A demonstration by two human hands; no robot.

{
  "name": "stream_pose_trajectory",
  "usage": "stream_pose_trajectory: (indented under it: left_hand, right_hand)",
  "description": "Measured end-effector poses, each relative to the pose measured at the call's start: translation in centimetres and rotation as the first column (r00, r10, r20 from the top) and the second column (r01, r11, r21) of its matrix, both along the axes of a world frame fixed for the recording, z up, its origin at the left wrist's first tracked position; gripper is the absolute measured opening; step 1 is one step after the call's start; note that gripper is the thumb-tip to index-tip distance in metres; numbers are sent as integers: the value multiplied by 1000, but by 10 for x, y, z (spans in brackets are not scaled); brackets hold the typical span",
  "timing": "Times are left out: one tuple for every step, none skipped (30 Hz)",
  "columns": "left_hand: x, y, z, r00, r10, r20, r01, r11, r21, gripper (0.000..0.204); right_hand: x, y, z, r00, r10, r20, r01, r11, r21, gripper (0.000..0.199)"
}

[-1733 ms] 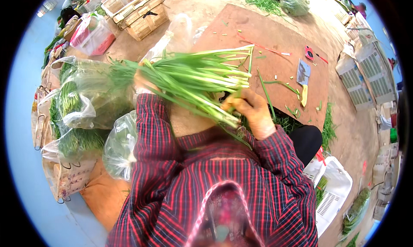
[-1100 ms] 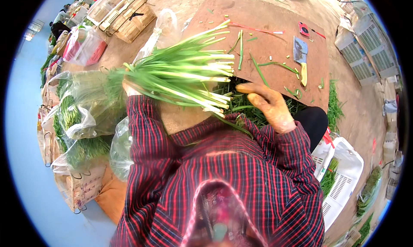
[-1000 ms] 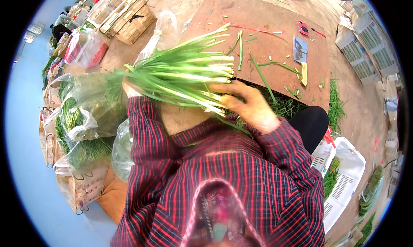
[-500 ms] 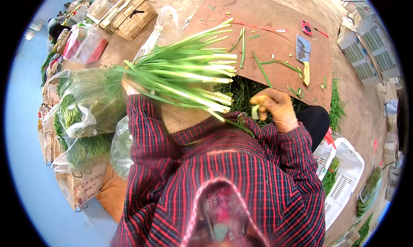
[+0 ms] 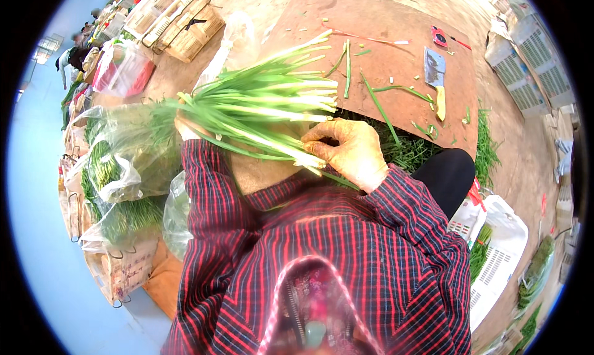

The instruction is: The person is bundling green vegetables, likely chives or scallions, by hand. They gather the vegetables, align them, and secure them with a red rubber band.

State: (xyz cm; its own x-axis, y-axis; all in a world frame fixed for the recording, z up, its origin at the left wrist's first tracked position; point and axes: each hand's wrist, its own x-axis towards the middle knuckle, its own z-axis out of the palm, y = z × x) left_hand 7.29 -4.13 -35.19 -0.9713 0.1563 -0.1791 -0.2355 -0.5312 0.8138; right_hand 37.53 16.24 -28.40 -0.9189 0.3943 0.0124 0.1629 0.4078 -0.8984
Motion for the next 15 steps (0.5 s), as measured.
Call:
stream_pose_trajectory:
  left_hand:
    - [-2, -1, -2, 1000, -8, 13, 8, 1000, 25, 39]
    - [-4, -2, -4, 1000, -18, 26, 17, 999, 50, 38]
    - [-3, -2, -3, 999, -29, 38, 26, 997, 76, 38]
    - [-1, -2, -2, 997, -33, 64, 26, 994, 107, 36]
    - [1, -1, -1, 998, -29, 51, 24, 996, 82, 36]
    - [4, 0, 1, 999, -25, 36, 22, 998, 57, 36]
    - [5, 1, 2, 1000, -22, 21, 21, 999, 32, 36]
    - [4, 0, -1, 999, -30, 15, 29, 999, 46, 36]
    - [1, -2, -3, 999, -37, 8, 37, 998, 60, 37]
    - [-1, -4, -5, 999, -45, 1, 45, 996, 73, 37]
    - [-3, -4, -6, 999, -48, 11, 47, 996, 70, 38]
    - [-2, -4, -5, 999, -49, 22, 47, 997, 68, 39]
    - [-2, -3, -5, 998, -51, 33, 49, 997, 65, 39]
    - [-4, -2, -6, 998, -57, 28, 56, 997, 62, 40]
    - [-2, -2, -4, 998, -59, 23, 58, 997, 58, 40]
  right_hand:
    - [0, -1, 0, 999, 5, 42, -5, 1000, 7, 20]
    - [0, -1, 0, 999, 9, 38, -9, 1000, 4, 20]
    - [0, -1, -2, 999, 11, 34, -11, 1000, 1, 20]
    - [1, -1, -3, 999, 13, 30, -13, 1000, -2, 20]
    - [0, -2, -3, 999, 15, 39, -16, 1000, 11, 20]
    - [0, -3, -2, 999, 18, 47, -19, 1000, 25, 20]
    - [0, -3, -2, 998, 19, 55, -21, 999, 38, 19]
    - [0, -3, -3, 999, 24, 45, -26, 998, 55, 18]
    - [0, -4, -4, 999, 30, 33, -32, 997, 72, 18]
    - [1, -5, -5, 999, 35, 22, -37, 995, 90, 17]
    - [2, -5, -4, 1000, 26, 15, -27, 998, 56, 16]
    - [3, -4, -4, 1000, 18, 8, -18, 1000, 23, 15]
    - [5, -3, -4, 1000, 8, 2, -8, 1000, -11, 15]
    - [5, -1, -5, 1000, 17, -21, -16, 1000, 13, 14]
    - [6, 0, -6, 999, 30, -43, -29, 999, 37, 13]
